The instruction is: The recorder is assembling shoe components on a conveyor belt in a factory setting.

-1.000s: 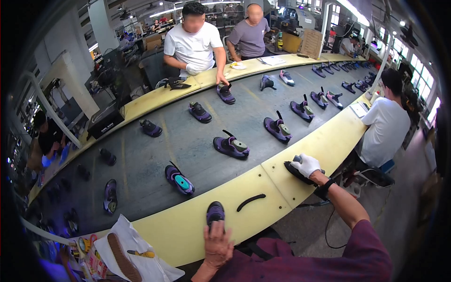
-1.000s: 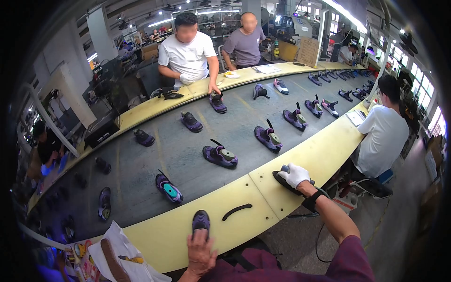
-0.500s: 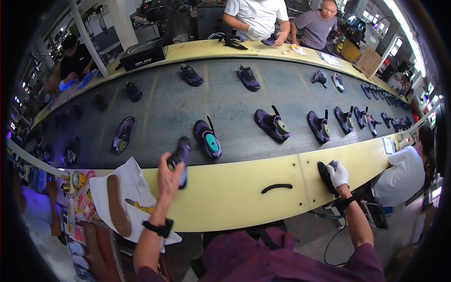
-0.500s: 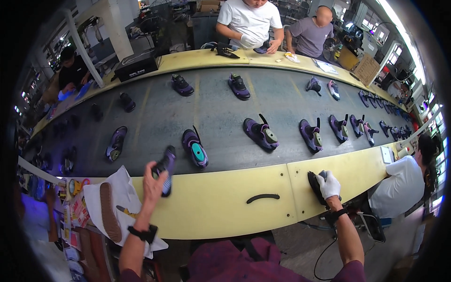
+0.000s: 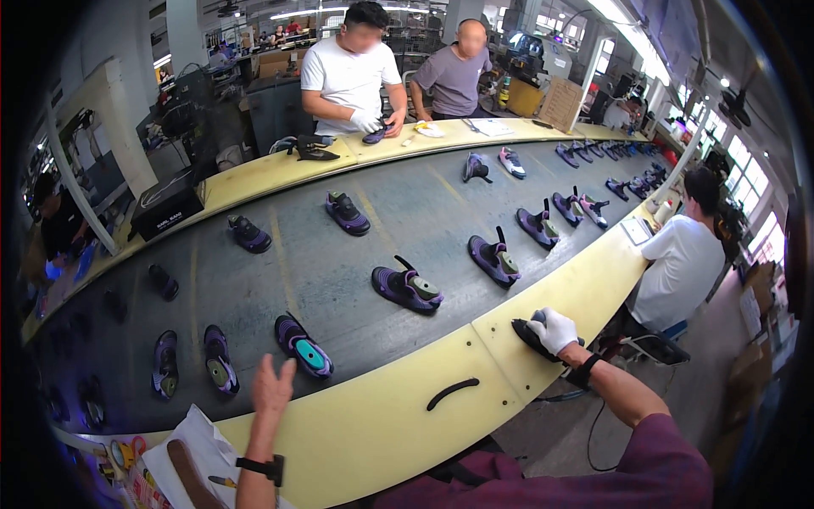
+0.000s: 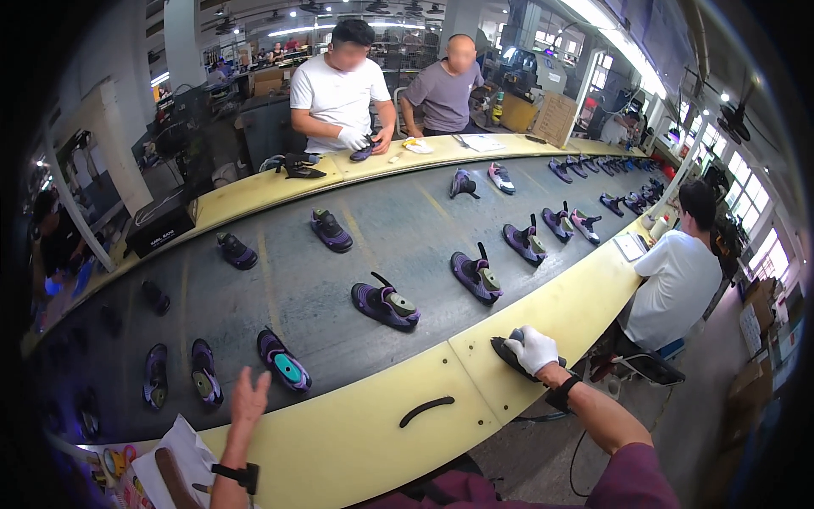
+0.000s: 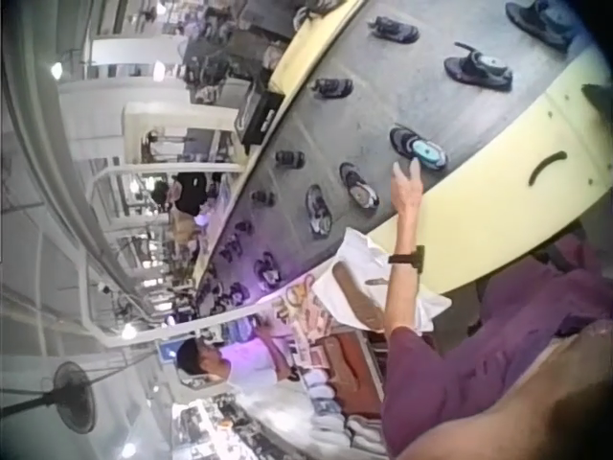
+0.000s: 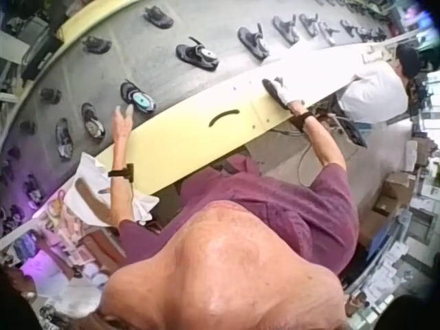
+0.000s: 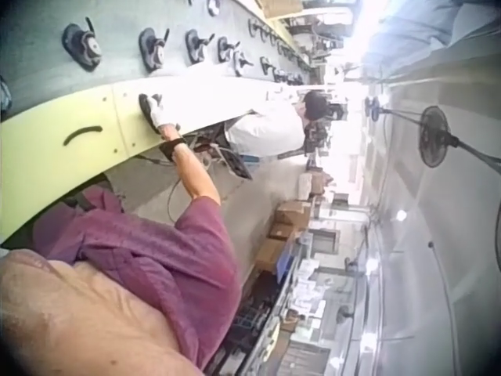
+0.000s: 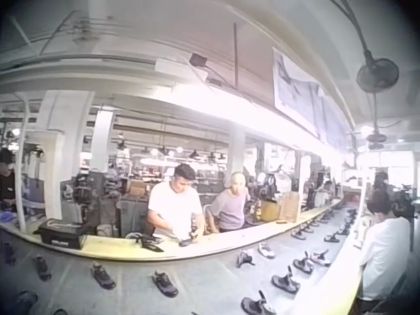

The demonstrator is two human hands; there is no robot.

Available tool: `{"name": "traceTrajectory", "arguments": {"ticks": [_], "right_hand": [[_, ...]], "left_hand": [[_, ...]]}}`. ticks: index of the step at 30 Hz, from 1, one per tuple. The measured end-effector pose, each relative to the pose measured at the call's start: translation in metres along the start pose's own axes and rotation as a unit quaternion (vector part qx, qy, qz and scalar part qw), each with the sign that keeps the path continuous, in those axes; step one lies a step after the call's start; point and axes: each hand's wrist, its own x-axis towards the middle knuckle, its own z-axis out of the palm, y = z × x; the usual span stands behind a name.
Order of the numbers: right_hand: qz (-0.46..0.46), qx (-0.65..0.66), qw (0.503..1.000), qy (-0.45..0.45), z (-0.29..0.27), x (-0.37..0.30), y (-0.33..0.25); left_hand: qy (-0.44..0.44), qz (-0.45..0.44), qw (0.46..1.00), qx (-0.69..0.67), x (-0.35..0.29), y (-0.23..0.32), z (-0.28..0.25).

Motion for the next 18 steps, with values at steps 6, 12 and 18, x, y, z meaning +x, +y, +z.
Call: {"name": "traceTrajectory", "arguments": {"ticks": [6, 12, 18], "right_hand": [[0.053, 0.012, 0.998, 0.017, 0.001, 0.02, 0.013], [0.085, -0.003, 0.996, -0.005, 0.009, 0.052, 0.015], [0.124, 0.01, 0.992, 0.001, 0.004, 0.054, 0.068]], "left_hand": [[-0.06, -0.097, 0.993, 0.038, 0.006, 0.1, 0.067], [0.118, -0.138, 0.983, -0.036, 0.041, -0.006, 0.117], [-0.179, -0.106, 0.822, -0.53, -0.037, 0.072, 0.019]]}}
